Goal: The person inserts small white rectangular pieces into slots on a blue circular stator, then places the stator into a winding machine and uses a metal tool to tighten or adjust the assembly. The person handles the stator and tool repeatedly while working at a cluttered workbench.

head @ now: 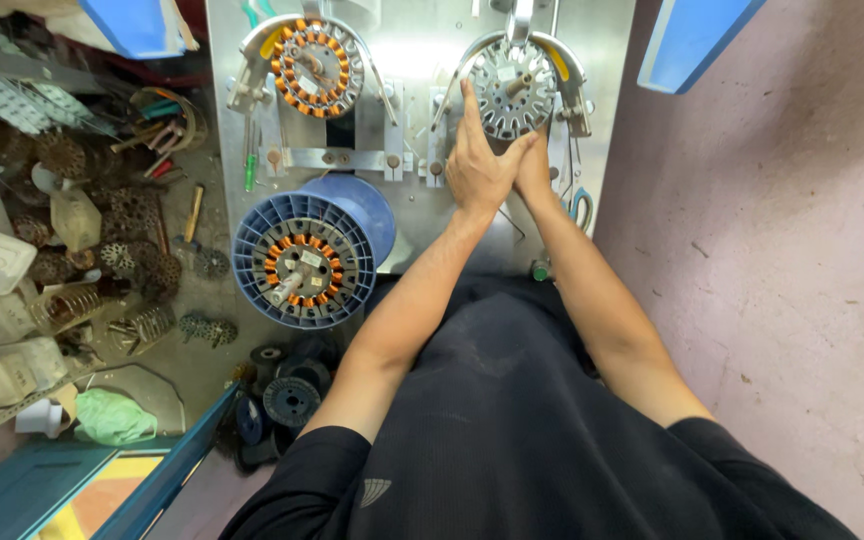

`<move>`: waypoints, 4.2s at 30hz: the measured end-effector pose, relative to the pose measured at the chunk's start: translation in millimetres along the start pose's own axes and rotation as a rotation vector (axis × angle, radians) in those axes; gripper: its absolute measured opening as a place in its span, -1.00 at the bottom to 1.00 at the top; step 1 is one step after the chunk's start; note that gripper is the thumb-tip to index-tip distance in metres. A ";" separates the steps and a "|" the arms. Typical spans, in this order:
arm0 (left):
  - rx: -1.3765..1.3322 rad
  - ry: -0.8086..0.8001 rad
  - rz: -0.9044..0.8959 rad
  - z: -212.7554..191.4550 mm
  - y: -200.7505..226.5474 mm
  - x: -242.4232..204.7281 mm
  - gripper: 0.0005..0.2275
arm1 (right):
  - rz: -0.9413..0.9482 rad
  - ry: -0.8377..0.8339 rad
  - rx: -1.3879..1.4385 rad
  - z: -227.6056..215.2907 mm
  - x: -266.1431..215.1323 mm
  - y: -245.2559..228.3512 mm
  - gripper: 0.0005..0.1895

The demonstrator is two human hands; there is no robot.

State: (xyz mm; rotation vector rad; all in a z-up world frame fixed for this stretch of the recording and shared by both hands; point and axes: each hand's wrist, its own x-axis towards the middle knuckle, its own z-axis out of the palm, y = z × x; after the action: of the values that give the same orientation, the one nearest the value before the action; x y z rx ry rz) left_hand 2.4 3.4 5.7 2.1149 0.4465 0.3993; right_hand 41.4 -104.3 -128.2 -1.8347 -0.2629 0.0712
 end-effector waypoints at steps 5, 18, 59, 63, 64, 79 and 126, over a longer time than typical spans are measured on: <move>0.018 -0.013 0.008 -2.4 -3.1 -3.0 0.04 | -0.031 -0.123 -0.470 -51.4 -90.6 -111.7 -0.56; 0.057 -0.026 0.007 5.2 -16.0 -5.4 0.05 | 0.395 -0.270 -0.751 -100.7 -166.4 -91.3 -0.49; 0.072 -0.082 -0.058 10.3 -4.8 8.6 0.05 | 0.594 -0.231 -0.582 -104.7 -143.3 -79.5 -0.85; 0.002 -0.078 -0.006 8.9 -4.8 12.4 0.02 | 0.606 -0.344 -0.617 -108.7 -115.0 -114.7 -0.86; 0.002 -0.109 -0.056 8.3 -3.6 12.8 0.03 | 0.536 -0.258 -0.541 -109.3 -105.2 -124.7 -0.87; 0.020 0.043 -0.196 36.0 21.9 16.1 0.12 | 0.426 -0.306 0.378 -67.8 169.1 -76.6 -0.44; -1.180 -0.174 -0.684 -47.0 7.9 -15.8 -0.82 | -0.063 0.165 -0.076 -84.4 80.8 -155.3 -0.85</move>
State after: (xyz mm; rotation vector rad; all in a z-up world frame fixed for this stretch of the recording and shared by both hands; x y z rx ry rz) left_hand -31.0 26.0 35.6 0.7720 0.5944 0.0236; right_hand 113.3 -126.8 50.9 -1.8943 -0.2093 -0.1351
